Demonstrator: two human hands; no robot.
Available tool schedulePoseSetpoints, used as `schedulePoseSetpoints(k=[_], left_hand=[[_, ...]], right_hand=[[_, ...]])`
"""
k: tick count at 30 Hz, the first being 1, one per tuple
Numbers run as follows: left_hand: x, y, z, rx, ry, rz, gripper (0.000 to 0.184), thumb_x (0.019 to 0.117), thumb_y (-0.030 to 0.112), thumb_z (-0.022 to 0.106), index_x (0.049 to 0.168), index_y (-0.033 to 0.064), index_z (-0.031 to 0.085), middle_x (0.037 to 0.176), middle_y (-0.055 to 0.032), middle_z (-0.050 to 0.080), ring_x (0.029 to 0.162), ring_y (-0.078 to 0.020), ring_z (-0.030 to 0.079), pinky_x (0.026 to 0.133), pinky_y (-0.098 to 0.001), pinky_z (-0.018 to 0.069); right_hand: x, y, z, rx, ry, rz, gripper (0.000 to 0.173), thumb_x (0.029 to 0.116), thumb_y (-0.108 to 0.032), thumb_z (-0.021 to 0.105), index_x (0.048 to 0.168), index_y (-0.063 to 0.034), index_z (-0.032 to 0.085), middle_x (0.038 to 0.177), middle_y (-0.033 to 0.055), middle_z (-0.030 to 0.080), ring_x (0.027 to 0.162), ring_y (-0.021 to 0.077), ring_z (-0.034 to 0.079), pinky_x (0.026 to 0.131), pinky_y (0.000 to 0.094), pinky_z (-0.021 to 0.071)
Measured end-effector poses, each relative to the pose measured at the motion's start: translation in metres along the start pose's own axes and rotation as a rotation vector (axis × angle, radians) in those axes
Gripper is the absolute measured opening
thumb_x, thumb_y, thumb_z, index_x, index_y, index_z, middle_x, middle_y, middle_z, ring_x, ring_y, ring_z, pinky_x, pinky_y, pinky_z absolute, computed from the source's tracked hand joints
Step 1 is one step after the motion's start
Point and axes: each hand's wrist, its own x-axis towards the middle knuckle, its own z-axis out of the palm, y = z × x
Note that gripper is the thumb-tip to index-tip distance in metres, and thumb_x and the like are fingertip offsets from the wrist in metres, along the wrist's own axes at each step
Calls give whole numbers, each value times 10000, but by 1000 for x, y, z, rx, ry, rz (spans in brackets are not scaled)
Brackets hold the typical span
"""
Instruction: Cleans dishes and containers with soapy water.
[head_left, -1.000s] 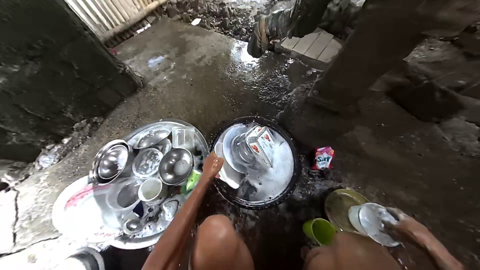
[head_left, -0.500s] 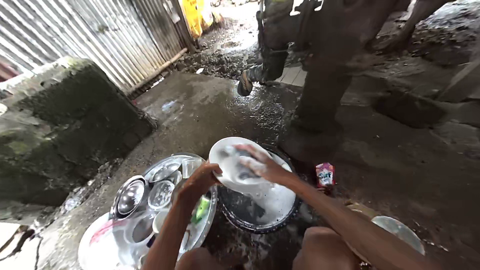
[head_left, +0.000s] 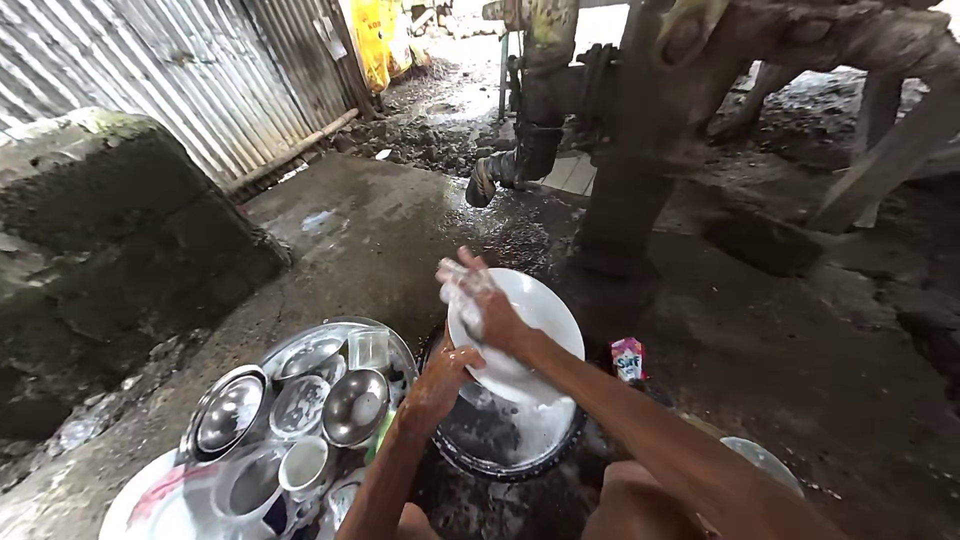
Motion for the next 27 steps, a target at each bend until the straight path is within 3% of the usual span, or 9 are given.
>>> schedulePoseSetpoints(k=[3,5,7,11,15,17,20,23,27], left_hand=[[-1,-3,0,-11,20,-23,467,840,-122,510,1286,14,490,1013,-43,651,882,-88,655,753,-270,565],[-2,-3,3,3,30,2,692,846,-124,508,1495,15,315,1157,-89,606,943,-95,641,769,-259,555],[0,-4,7,16,76,31,840,843,-129,515,1585,32,154,1235,-137,565,955,-104,633,762,-251,543],[6,-13,8,33,96,84,924,855,-106,511,1619,68,21,1395,-179,492,1053,-102,613,830,-245,528],[6,-8,1,-38,99,-59,386,931,-73,507,1313,-31,470,993,-84,640,829,-102,654,731,-264,561],[8,-5,-4,-57,96,-102,291,912,-76,510,1196,-27,547,958,-75,656,836,-112,659,748,-284,566],[8,-10,-5,-23,147,-51,375,865,-129,537,1232,-52,530,1030,-106,627,915,-130,631,801,-300,543],[11,-15,-7,-9,206,73,664,843,-119,537,1476,-39,358,1238,-149,573,1052,-131,605,884,-285,523],[22,-18,-6,-62,310,181,872,805,-89,510,1603,32,181,1478,-201,448,1215,-162,548,960,-298,493]], right_hand=[[1,-18,-2,122,-14,-147,308,1015,-141,499,1152,-26,750,1290,116,709,1381,365,527,1210,579,303],[4,-4,-2,-15,86,-77,263,989,-139,551,1049,-6,770,1131,139,757,1201,340,666,1133,572,410],[11,12,-6,-228,185,195,298,1003,-191,546,985,25,752,996,189,749,986,357,724,914,547,547],[20,32,-8,-348,168,574,402,1054,-249,466,1105,66,712,1070,257,721,1022,433,705,833,595,546],[16,17,-6,-306,124,203,275,986,-160,563,998,57,732,1013,240,726,1004,404,709,865,549,563],[8,-4,2,-251,65,-77,241,953,-176,590,942,4,751,1000,193,745,1013,372,711,887,525,556],[7,-9,4,-208,56,-162,232,941,-165,592,993,-8,753,1042,177,745,1044,367,703,940,535,536],[15,21,-1,-302,79,111,298,1005,-163,526,1176,-12,716,1207,191,702,1170,393,642,1007,570,481],[-10,27,3,-408,-46,445,616,1056,-351,445,1520,52,415,1582,279,383,1484,458,339,1202,630,253]])
